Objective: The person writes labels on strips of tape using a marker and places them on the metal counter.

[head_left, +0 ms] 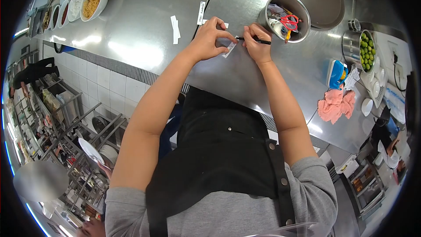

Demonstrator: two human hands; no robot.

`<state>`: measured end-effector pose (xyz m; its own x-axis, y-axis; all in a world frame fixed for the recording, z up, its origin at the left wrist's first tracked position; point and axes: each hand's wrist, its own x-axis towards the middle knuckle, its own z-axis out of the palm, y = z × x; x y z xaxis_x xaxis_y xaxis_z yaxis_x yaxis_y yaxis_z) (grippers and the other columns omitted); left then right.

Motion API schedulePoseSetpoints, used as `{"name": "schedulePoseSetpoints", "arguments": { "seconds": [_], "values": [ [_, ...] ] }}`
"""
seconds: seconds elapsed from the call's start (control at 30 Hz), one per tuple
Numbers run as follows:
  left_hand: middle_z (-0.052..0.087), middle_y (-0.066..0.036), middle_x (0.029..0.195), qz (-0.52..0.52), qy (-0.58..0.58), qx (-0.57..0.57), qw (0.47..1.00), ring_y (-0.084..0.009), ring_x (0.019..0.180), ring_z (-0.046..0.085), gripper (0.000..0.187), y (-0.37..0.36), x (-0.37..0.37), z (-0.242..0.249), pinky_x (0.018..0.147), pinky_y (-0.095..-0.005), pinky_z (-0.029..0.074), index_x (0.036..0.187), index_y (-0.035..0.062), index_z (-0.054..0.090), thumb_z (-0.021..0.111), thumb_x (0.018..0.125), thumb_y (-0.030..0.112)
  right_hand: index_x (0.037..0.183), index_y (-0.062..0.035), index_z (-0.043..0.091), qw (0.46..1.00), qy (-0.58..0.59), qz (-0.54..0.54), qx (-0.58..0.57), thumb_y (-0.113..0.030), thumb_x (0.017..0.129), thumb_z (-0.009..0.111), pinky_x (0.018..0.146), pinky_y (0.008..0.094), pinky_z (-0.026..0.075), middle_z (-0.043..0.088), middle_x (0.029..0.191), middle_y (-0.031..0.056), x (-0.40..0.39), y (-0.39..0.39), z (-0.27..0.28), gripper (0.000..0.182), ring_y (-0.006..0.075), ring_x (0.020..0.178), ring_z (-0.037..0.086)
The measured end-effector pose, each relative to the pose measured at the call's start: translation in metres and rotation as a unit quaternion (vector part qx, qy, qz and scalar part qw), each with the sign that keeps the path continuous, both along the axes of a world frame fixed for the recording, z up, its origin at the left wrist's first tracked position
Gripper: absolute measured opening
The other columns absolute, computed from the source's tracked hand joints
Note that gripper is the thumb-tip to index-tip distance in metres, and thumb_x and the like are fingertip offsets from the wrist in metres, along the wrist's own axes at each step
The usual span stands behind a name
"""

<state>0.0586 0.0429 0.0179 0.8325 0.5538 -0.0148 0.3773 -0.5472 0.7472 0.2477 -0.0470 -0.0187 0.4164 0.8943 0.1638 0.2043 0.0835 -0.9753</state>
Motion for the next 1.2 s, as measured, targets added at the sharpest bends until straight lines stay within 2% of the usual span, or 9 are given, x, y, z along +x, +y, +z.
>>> {"name": "schedulePoseSetpoints", "arguments": {
  "seconds": [0.37,0.47,0.57,0.63,0.77,0.9,1.0,1.07,1.2],
  "values": [
    [0.053,-0.005,0.117,0.001,0.014,-0.011,1.000,-0.0257,0.117,0.053,0.042,0.000,0.000,0.000,0.105,-0.0412,0.044,0.103,0.0323,0.082,0.090,0.065,0.018,0.066,0.0000,0.044,1.000,-0.014,-0.006,0.000,0.001,0.093,0.069,0.055,0.0262,0.042,0.047,0.064,0.0023,0.002,-0.004,0.001,0.037,0.0081,0.060,0.048],
    [0.053,-0.005,0.115,0.010,0.005,-0.005,1.000,-0.0258,0.114,0.053,0.038,-0.002,-0.001,0.000,0.103,-0.0414,0.045,0.100,0.0296,0.081,0.091,0.065,0.018,0.073,-0.0003,0.052,0.995,0.091,0.008,-0.037,-0.003,0.095,0.071,0.061,0.0261,0.045,0.051,0.070,0.0037,-0.001,-0.005,0.010,0.029,0.0091,0.066,0.055],
    [0.051,-0.005,0.109,0.034,-0.039,0.008,0.999,-0.0256,0.107,0.053,0.036,-0.006,-0.003,-0.003,0.096,-0.0393,0.046,0.096,0.0236,0.080,0.089,0.062,0.016,0.085,-0.0001,0.059,0.997,0.050,0.007,0.063,-0.005,0.095,0.072,0.063,0.0269,0.047,0.059,0.082,0.0065,-0.006,0.003,0.009,0.017,0.0108,0.069,0.057],
    [0.051,-0.005,0.104,0.044,-0.059,0.026,0.997,-0.0260,0.103,0.054,0.032,-0.011,-0.004,-0.004,0.093,-0.0396,0.046,0.095,0.0218,0.079,0.088,0.064,0.015,0.093,-0.0003,0.063,0.988,-0.124,-0.020,0.091,-0.005,0.094,0.074,0.067,0.0267,0.049,0.066,0.096,0.0107,-0.005,-0.001,0.015,0.012,0.0141,0.075,0.062],
    [0.052,-0.007,0.093,0.036,-0.046,0.137,0.989,-0.0275,0.091,0.054,0.030,-0.035,-0.016,-0.009,0.084,-0.0401,0.047,0.103,0.0195,0.078,0.081,0.074,0.010,0.095,-0.0017,0.066,0.982,-0.155,0.086,0.057,-0.004,0.089,0.076,0.082,0.0356,0.054,0.068,0.115,0.0152,-0.004,-0.029,0.026,0.013,0.0279,0.096,0.068],
    [0.053,-0.006,0.093,0.082,-0.015,0.157,0.984,-0.0255,0.091,0.054,0.032,-0.068,-0.033,0.008,0.084,-0.0400,0.045,0.114,0.0205,0.077,0.073,0.084,0.009,0.104,-0.0051,0.070,0.943,-0.300,0.128,0.061,-0.006,0.088,0.072,0.099,0.0440,0.050,0.066,0.124,0.0109,-0.012,-0.063,0.034,0.016,0.0304,0.114,0.065],
    [0.053,-0.007,0.091,0.168,-0.040,0.168,0.971,-0.0260,0.090,0.055,0.039,-0.074,-0.055,0.020,0.082,-0.0404,0.046,0.122,0.0192,0.074,0.073,0.085,0.007,0.131,-0.0139,0.066,0.883,-0.426,0.198,-0.015,-0.011,0.091,0.060,0.121,0.0571,0.029,0.058,0.136,0.0051,-0.017,-0.079,0.027,0.041,0.0257,0.138,0.052],
    [0.054,-0.007,0.089,0.275,-0.049,0.138,0.950,-0.0269,0.088,0.055,0.035,-0.069,-0.076,0.016,0.081,-0.0403,0.046,0.121,0.0145,0.074,0.072,0.087,0.004,0.133,-0.0132,0.065,0.862,-0.462,0.206,-0.011,-0.010,0.091,0.060,0.121,0.0595,0.028,0.058,0.136,0.0049,-0.022,-0.073,0.027,0.043,0.0254,0.138,0.052],
    [0.057,-0.009,0.091,0.353,0.006,0.156,0.923,-0.0287,0.088,0.057,0.030,-0.037,-0.104,0.005,0.081,-0.0402,0.049,0.119,0.0062,0.071,0.070,0.089,0.002,0.138,-0.0104,0.060,0.826,-0.531,0.185,-0.037,-0.008,0.091,0.058,0.119,0.0655,0.025,0.055,0.135,0.0049,-0.039,-0.049,0.030,0.046,0.0244,0.139,0.051]
  ]
}}
